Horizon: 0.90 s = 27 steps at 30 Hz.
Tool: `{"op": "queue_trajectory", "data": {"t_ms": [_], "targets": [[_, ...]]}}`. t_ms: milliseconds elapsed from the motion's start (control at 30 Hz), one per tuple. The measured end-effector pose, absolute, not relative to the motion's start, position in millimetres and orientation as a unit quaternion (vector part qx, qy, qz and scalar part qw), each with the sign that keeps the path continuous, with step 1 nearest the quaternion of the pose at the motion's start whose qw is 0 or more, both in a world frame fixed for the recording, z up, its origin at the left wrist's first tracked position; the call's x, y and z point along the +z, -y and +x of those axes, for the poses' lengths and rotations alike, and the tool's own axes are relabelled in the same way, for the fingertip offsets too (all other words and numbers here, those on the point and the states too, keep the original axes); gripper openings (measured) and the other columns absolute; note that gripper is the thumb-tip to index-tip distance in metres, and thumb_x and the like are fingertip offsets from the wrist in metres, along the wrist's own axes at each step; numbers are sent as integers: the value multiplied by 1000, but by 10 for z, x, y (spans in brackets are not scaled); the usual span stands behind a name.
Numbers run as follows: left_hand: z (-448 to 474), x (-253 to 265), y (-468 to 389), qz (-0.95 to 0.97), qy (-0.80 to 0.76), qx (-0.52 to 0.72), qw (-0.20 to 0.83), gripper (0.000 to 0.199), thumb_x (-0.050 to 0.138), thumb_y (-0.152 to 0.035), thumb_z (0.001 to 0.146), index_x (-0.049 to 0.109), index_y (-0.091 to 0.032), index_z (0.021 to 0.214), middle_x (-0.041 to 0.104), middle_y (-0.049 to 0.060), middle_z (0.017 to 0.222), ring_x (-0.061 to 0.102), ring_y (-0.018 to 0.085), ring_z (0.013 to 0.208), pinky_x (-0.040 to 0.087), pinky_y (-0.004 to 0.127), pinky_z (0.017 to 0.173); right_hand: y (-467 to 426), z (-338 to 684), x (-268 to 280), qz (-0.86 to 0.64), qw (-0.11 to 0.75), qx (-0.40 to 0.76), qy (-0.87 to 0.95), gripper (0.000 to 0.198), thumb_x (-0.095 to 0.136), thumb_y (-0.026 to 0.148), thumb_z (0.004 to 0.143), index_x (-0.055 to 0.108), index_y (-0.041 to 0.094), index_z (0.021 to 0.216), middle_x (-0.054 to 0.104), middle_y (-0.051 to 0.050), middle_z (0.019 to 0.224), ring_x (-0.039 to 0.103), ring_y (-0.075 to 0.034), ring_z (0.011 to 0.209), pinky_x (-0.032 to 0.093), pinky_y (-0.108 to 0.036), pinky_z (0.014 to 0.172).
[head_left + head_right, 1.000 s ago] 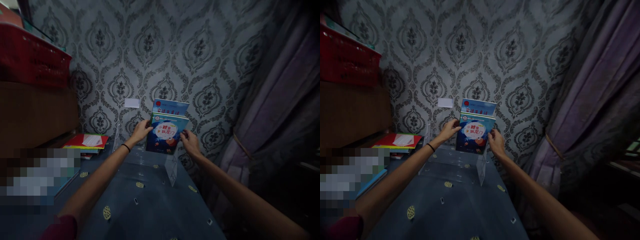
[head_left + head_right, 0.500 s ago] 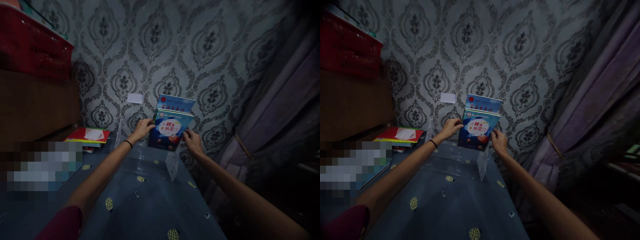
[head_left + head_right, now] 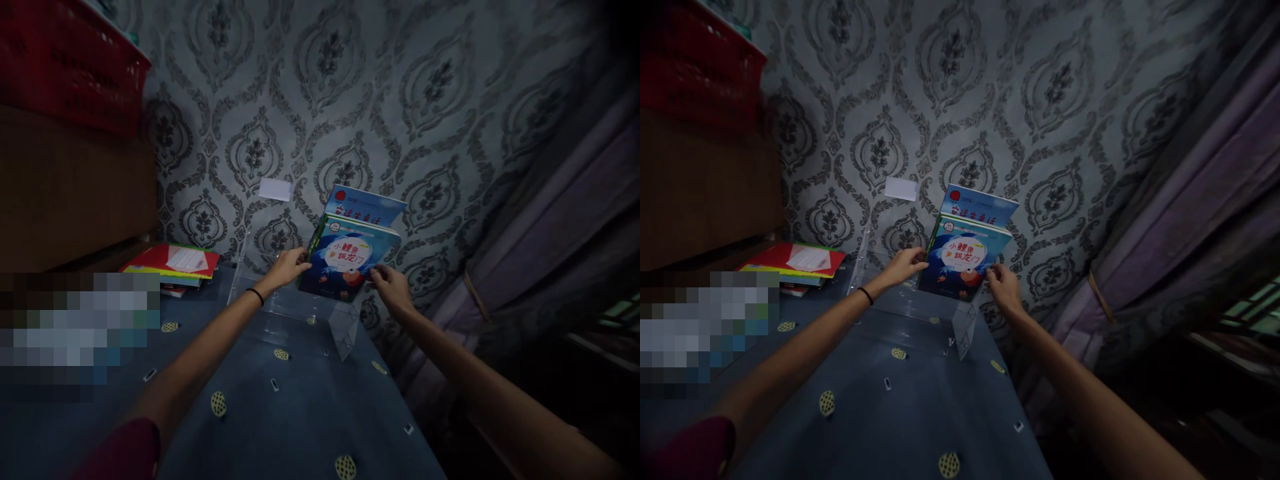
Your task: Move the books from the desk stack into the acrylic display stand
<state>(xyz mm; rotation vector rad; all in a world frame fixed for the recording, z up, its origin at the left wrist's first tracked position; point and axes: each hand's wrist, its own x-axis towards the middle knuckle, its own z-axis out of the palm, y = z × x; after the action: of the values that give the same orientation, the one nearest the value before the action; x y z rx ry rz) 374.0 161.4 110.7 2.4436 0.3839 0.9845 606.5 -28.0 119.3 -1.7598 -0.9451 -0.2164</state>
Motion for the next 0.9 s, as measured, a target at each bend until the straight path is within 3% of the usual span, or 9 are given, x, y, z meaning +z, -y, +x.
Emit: {"op": "queue_trajectory", "data": {"t_ms": [300,500,900], "targets": [[3779,1134,-1637,911,-180,310,205,24,75,-33,86,72,-15,101,75,11,99,70,25,98,51,30,83,286,5998,1130,-765,515,-83,379,18,62,28,81,68,16,92,69,-6,68,70,-23,61,60,-36,61],[3787,1183,-1663,922,-176,288,192,23,74,-31,87,73,-12,100,75,13,101,69,26,99,50,30,84,310,5959,1064,-788,490,-98,361,17,63,28,79,69,15,88,70,-6,70,71,-25,67,59,-37,69],[3729,1261,-1625,931,-177,265,179,22,72,-30,90,73,-11,101,75,12,100,69,23,97,50,28,84,296,5925,1025,-796,462,-129,368,21,59,28,75,70,15,88,71,-5,73,68,-22,70,55,-31,65]]}}
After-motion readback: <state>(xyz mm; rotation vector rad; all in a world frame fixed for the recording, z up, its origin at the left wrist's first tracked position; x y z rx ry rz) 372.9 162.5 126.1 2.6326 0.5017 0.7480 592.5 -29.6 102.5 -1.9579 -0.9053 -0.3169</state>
